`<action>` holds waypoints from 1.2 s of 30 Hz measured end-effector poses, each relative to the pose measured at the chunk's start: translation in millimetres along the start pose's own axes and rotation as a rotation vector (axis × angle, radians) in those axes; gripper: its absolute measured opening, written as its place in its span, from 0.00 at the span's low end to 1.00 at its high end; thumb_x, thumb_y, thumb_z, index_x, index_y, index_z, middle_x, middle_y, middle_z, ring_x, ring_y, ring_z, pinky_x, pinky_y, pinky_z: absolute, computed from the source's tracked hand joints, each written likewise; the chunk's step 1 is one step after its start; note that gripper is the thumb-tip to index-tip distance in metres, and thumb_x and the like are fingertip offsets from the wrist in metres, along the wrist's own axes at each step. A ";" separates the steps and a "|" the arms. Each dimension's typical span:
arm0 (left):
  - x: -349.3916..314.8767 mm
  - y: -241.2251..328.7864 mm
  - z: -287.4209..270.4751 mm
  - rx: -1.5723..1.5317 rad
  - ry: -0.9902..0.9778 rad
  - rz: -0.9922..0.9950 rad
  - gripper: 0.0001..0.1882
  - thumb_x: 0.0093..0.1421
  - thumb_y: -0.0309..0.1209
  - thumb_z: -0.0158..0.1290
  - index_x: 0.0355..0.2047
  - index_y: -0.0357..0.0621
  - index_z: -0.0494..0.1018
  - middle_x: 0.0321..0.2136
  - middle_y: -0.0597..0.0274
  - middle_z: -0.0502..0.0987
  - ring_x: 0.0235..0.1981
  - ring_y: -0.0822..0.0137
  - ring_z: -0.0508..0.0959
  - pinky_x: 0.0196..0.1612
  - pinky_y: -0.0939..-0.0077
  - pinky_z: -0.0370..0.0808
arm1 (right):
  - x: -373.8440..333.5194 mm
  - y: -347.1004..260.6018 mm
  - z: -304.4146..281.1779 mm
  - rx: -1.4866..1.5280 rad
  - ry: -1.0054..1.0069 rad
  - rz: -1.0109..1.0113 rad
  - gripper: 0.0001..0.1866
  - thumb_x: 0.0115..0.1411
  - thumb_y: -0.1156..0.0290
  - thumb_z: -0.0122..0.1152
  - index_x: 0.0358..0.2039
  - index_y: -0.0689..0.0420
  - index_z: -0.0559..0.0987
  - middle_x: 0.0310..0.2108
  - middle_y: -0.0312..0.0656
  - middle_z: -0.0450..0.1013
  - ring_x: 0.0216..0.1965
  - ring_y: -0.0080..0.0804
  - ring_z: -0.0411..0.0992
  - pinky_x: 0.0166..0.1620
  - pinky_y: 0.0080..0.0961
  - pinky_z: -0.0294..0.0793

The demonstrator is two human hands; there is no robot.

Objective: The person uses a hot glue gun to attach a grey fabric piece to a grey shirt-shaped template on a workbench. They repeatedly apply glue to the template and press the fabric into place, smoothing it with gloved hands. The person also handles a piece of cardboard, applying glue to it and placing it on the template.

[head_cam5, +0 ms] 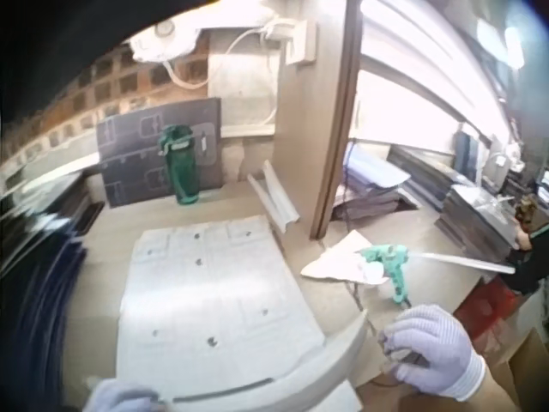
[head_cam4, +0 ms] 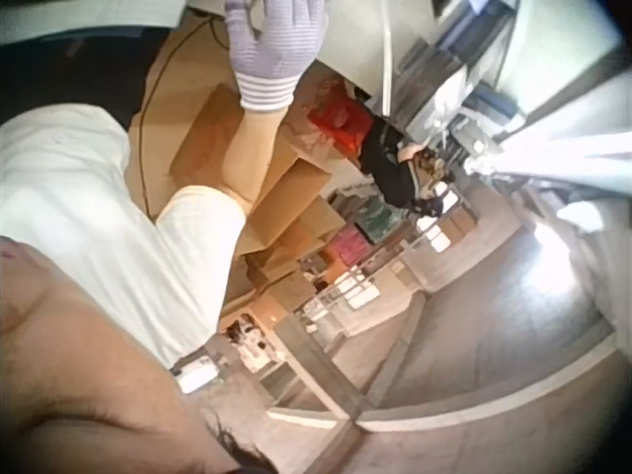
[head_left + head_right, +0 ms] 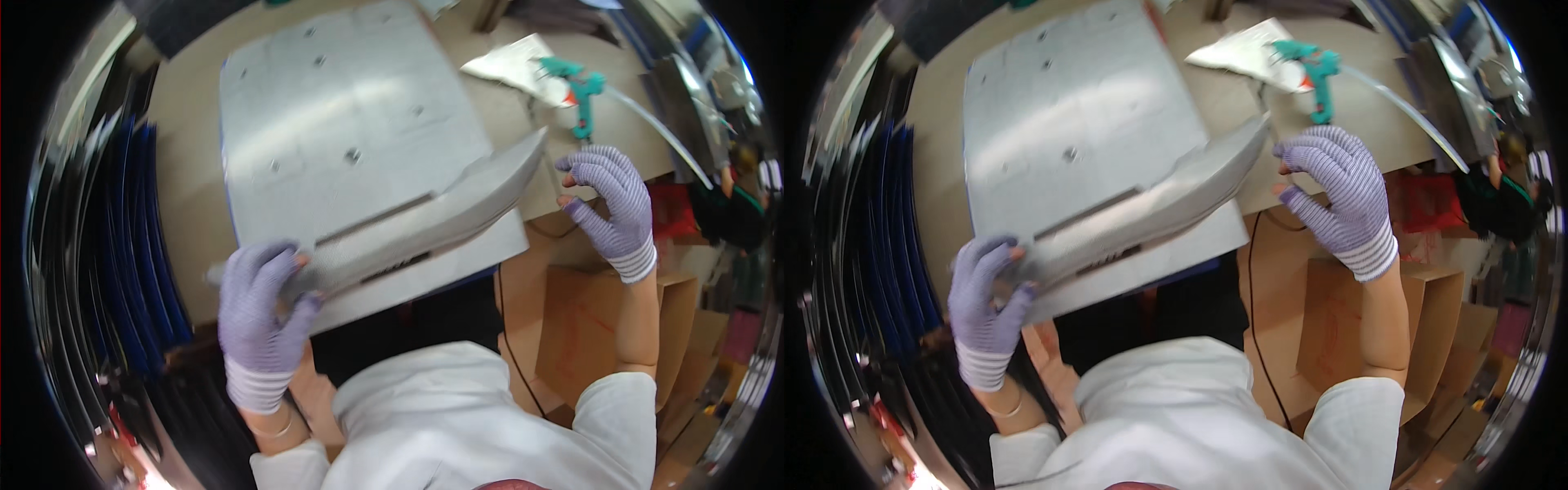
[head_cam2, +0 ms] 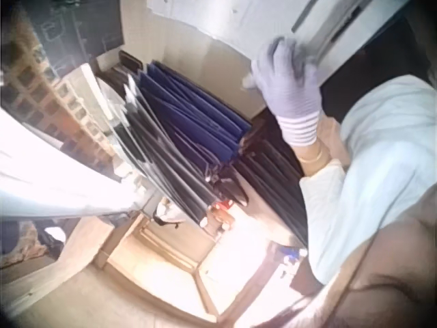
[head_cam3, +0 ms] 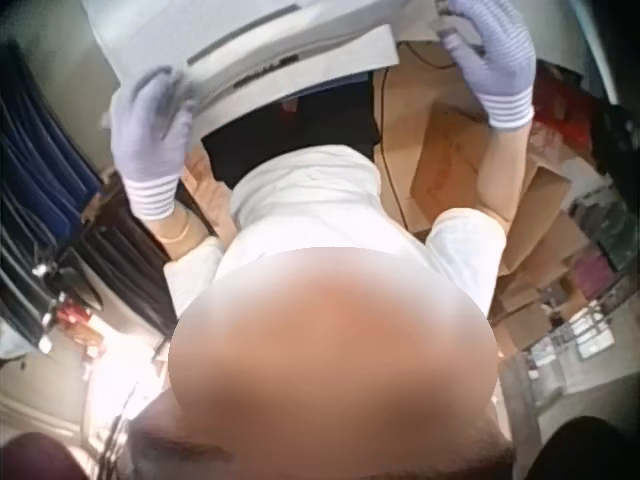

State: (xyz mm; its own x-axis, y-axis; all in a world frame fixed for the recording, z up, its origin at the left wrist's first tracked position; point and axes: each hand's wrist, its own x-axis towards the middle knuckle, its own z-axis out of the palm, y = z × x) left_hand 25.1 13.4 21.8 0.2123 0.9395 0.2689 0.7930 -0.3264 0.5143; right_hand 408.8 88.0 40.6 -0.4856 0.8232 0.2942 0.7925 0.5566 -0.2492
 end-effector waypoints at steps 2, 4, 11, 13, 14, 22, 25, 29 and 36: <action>-10.8 -1.4 14.5 0.030 -0.004 -0.015 0.26 0.39 0.23 0.65 0.42 0.40 0.74 0.45 0.52 0.75 0.48 0.49 0.73 0.54 0.60 0.68 | 13.8 -27.1 27.6 -0.003 -0.007 -0.211 0.17 0.47 0.68 0.68 0.38 0.56 0.74 0.43 0.42 0.76 0.50 0.44 0.71 0.54 0.40 0.67; -16.4 -7.5 22.4 0.073 0.040 -0.015 0.28 0.38 0.24 0.65 0.44 0.40 0.73 0.46 0.52 0.75 0.49 0.49 0.72 0.55 0.60 0.67 | 32.4 -46.3 44.5 0.024 -0.067 -0.312 0.20 0.46 0.67 0.69 0.40 0.55 0.74 0.46 0.41 0.75 0.53 0.45 0.69 0.58 0.44 0.64; -15.8 -22.3 20.7 0.001 0.069 0.027 0.27 0.38 0.25 0.66 0.43 0.40 0.74 0.43 0.55 0.76 0.45 0.51 0.74 0.52 0.61 0.68 | 50.8 -54.4 72.2 -0.018 -0.028 -0.460 0.20 0.43 0.69 0.69 0.39 0.50 0.79 0.39 0.36 0.77 0.46 0.36 0.73 0.61 0.52 0.63; -14.6 -28.4 22.3 -0.025 0.086 0.102 0.25 0.38 0.25 0.66 0.41 0.41 0.75 0.40 0.57 0.77 0.43 0.53 0.74 0.50 0.62 0.69 | 52.6 -60.2 65.9 -0.051 0.007 -0.517 0.15 0.45 0.70 0.66 0.37 0.45 0.81 0.32 0.31 0.77 0.39 0.33 0.73 0.59 0.56 0.63; -15.4 -16.6 14.3 0.024 0.091 0.104 0.19 0.40 0.25 0.65 0.36 0.45 0.78 0.34 0.59 0.78 0.38 0.56 0.76 0.45 0.61 0.71 | 50.0 -62.9 58.0 -0.049 -0.013 -0.527 0.15 0.45 0.70 0.65 0.36 0.44 0.82 0.31 0.30 0.77 0.38 0.32 0.73 0.59 0.56 0.63; -58.5 8.3 23.5 0.038 -0.063 0.156 0.10 0.43 0.28 0.67 0.29 0.50 0.81 0.29 0.61 0.78 0.32 0.59 0.77 0.36 0.65 0.74 | 3.2 -79.9 52.8 -0.039 -0.106 -0.482 0.12 0.42 0.65 0.73 0.28 0.35 0.82 0.27 0.27 0.76 0.33 0.28 0.71 0.62 0.59 0.61; -45.0 4.2 21.6 0.120 -0.119 0.129 0.10 0.43 0.28 0.66 0.30 0.51 0.82 0.29 0.61 0.78 0.33 0.59 0.77 0.36 0.66 0.74 | 12.9 -78.3 61.6 -0.043 -0.086 -0.495 0.12 0.42 0.65 0.72 0.28 0.35 0.82 0.28 0.26 0.75 0.34 0.28 0.71 0.62 0.59 0.61; -43.8 -0.6 28.4 0.129 -0.153 0.083 0.12 0.43 0.29 0.65 0.31 0.53 0.83 0.30 0.61 0.77 0.34 0.59 0.76 0.37 0.66 0.73 | 15.5 -75.9 68.8 0.001 -0.114 -0.471 0.11 0.42 0.65 0.72 0.28 0.36 0.81 0.28 0.27 0.75 0.35 0.29 0.71 0.61 0.60 0.61; -39.5 2.3 28.8 0.167 -0.171 0.071 0.12 0.44 0.30 0.65 0.32 0.55 0.83 0.31 0.62 0.77 0.35 0.59 0.75 0.40 0.65 0.72 | 23.7 -78.3 68.3 -0.021 -0.218 -0.481 0.09 0.44 0.66 0.70 0.27 0.37 0.82 0.28 0.30 0.75 0.34 0.30 0.73 0.60 0.59 0.64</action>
State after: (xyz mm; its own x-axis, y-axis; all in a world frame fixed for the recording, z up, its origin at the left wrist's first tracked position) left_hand 35.0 -21.5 -11.1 0.3533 0.9233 0.1504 0.8531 -0.3840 0.3533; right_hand 310.1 71.6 4.1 -0.8599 0.4810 0.1710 0.4677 0.8765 -0.1140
